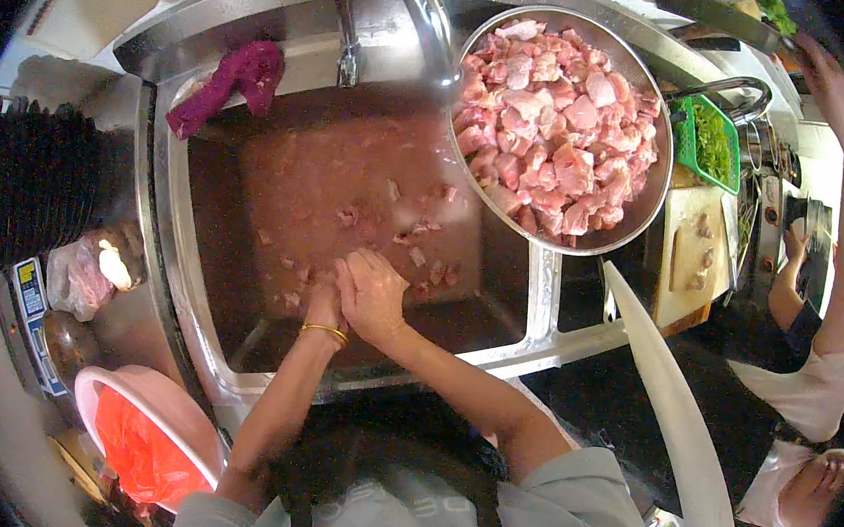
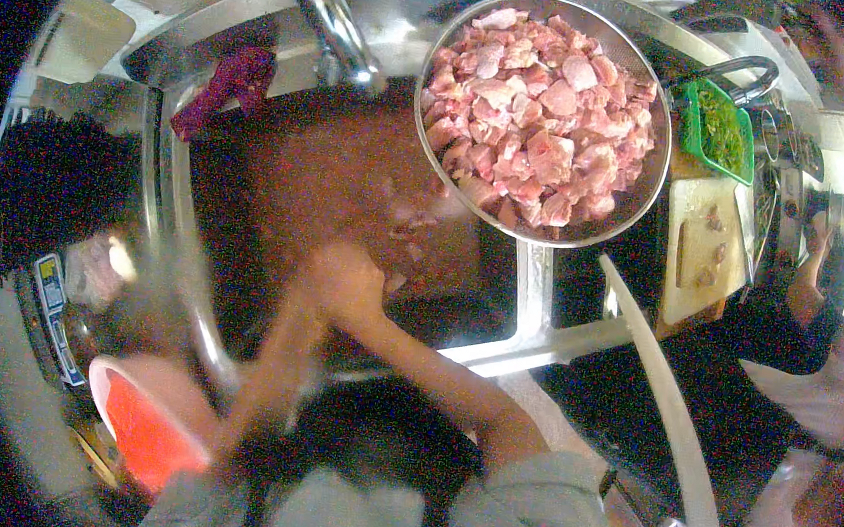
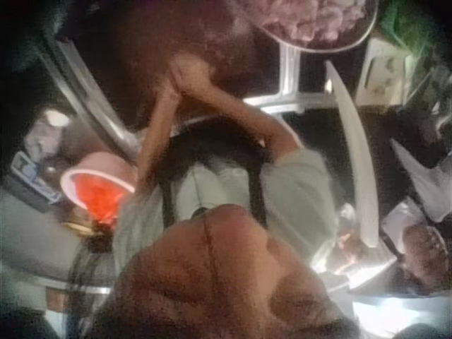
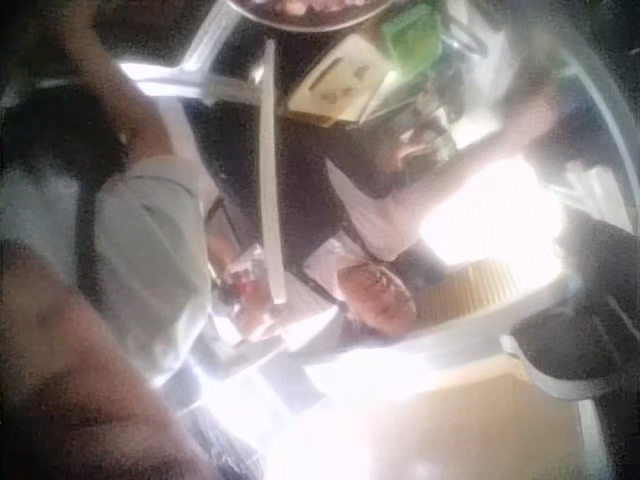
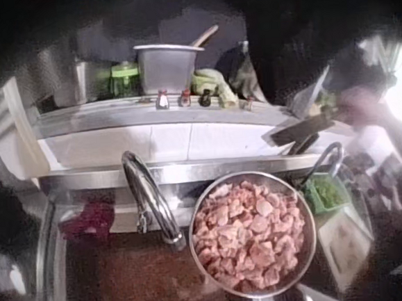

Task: The person chops raw meat on a cutting board using a cleaver, then gathers vegetable scraps from the sink and places them into a pan. They rinse the pan and proceed to wash a large quantity of diced meat in a sink, transferring the cleaned meat into a metal strainer.

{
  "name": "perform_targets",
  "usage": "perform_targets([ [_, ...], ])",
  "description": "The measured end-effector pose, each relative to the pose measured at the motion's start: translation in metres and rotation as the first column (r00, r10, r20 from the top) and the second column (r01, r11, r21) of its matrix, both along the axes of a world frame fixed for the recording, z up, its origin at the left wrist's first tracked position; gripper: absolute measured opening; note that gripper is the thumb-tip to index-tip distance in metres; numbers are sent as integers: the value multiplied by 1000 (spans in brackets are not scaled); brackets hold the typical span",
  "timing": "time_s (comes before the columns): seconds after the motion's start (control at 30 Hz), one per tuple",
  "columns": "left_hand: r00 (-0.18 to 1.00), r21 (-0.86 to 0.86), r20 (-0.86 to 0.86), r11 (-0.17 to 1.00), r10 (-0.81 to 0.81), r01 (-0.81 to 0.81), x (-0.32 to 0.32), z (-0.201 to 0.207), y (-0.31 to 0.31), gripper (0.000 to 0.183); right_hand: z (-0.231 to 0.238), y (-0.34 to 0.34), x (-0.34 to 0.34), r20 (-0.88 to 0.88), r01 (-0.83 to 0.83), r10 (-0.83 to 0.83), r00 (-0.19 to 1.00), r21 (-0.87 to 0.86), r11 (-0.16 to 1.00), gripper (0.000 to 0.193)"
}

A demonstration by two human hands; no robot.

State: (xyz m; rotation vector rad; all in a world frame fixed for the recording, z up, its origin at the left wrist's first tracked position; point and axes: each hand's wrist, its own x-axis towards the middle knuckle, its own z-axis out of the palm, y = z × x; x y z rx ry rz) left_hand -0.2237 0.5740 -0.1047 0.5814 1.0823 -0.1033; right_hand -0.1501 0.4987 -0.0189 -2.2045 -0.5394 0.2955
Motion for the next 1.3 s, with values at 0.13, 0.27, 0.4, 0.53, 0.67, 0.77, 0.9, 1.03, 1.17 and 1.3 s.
perform_targets([
  [0.13, 965, -78, 262, 997, 28, -8, 48, 60, -22, 27, 26, -20, 32, 348, 49, -175, 921, 341, 939, 13],
  [0.27, 685, 403, 600, 895, -414, 188, 181, 151, -60, 34, 96, -74, 130, 610, 249, -392, 689, 308, 918, 18],
  [0.4, 569, 470, 645, 852, -510, 231, 223, 211, -68, 61, 136, -130, 218, 585, 333, -365, 724, 167, 928, 38],
  [0.53, 756, 545, 492, 830, -432, 119, 152, 161, -44, 66, 116, -160, 227, 542, 411, -115, 833, -465, 784, 46],
  [0.67, 935, 561, -88, 758, -344, 332, 75, 4, 34, 64, 117, -166, 213, 746, 474, -7, 666, -416, 776, 42],
  [0.77, 820, 646, -480, 506, -313, 571, 4, -122, 84, 64, 127, -153, 184, 792, 451, -166, 587, -150, 880, 46],
  [0.9, 667, 668, -730, 50, -149, 742, -52, -209, 119, 67, 66, -97, 99, 459, -43, 118, 881, -170, 984, 33],
  [1.03, 467, 453, -835, 119, -292, 884, -44, -173, 99, 75, -82, -3, 68, 42, -381, 431, 901, -398, 835, 56],
  [1.17, 389, 394, -808, 86, -442, 915, -21, -104, 66, 83, -192, 64, 138, 461, -165, 437, 772, -519, 839, 63],
  [1.3, 345, 452, -830, -166, -438, 876, 11, -84, 56, 85, -234, 45, 210, 336, -164, 555, 761, -728, 666, 58],
])
